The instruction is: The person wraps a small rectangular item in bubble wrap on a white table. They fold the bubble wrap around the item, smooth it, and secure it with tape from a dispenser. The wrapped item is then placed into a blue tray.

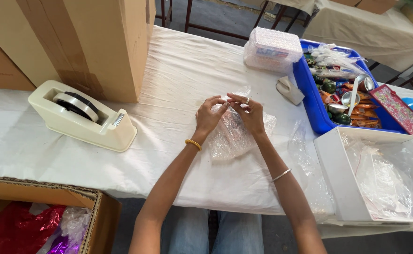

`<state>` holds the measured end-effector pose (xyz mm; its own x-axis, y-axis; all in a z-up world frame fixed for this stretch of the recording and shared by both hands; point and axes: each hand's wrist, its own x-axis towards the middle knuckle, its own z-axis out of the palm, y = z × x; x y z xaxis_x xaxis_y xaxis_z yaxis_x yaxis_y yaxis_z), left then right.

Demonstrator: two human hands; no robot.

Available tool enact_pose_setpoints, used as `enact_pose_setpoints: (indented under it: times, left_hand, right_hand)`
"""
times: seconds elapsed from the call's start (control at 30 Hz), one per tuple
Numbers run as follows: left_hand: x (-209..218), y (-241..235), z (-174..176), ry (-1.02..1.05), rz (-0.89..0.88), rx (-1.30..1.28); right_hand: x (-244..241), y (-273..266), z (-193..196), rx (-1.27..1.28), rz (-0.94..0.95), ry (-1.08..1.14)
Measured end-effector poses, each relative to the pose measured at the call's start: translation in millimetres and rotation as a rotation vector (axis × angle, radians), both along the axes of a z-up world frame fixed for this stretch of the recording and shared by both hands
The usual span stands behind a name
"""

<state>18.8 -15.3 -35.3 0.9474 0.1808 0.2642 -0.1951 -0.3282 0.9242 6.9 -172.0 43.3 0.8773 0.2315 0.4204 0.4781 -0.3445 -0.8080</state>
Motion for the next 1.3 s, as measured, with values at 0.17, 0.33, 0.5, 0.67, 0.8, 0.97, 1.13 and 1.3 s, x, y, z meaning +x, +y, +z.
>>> enact_pose_setpoints:
  times: [0.17, 0.33, 0.5, 0.67, 0.8, 0.97, 1.13, 1.3]
  left_hand:
    - [-7.2, 1.4, 10.3, -0.003, -0.004, 0.015]
    - [-0.4, 0.1, -2.9, -0.018, -0.006, 0.033]
    - [-7.7, 3.2, 11.7, 0.021, 0.006, -0.044]
    - [-9.8, 3.8, 16.6, 0.04, -0.009, -0.038]
    - [-10.0, 3.7, 16.2, 0.063, -0.013, -0.115]
    - [-7.7, 2.3, 13.2, 0.034, 0.01, -0.07]
    - [-9.0, 2.6, 17.6, 0.101, 0.014, -0.036]
    - [3.2, 8.7, 1.5, 0.185, -0.158, -0.517]
  right_hand:
    - [-0.4, 1.3, 0.1, -0.071, -0.001, -0.062]
    - [-5.2, 3.7, 4.8, -0.175, -0.032, -0.151]
    - [-1.7, 1.0, 1.0, -0.154, -0.05, -0.111]
    - [-2.3, 2.3, -1.8, -0.167, -0.037, -0.169]
    - [-1.4, 1.9, -4.1, -0.213, -0.043, -0.247]
    - [-1.4, 2.6, -4.5, -0.247, -0.031, -0.243]
    - [-1.2, 2.7, -6.0, -0.257, -0.014, -0.252]
    - [2.6, 3.5, -16.0, -0.427, -0.092, -0.398]
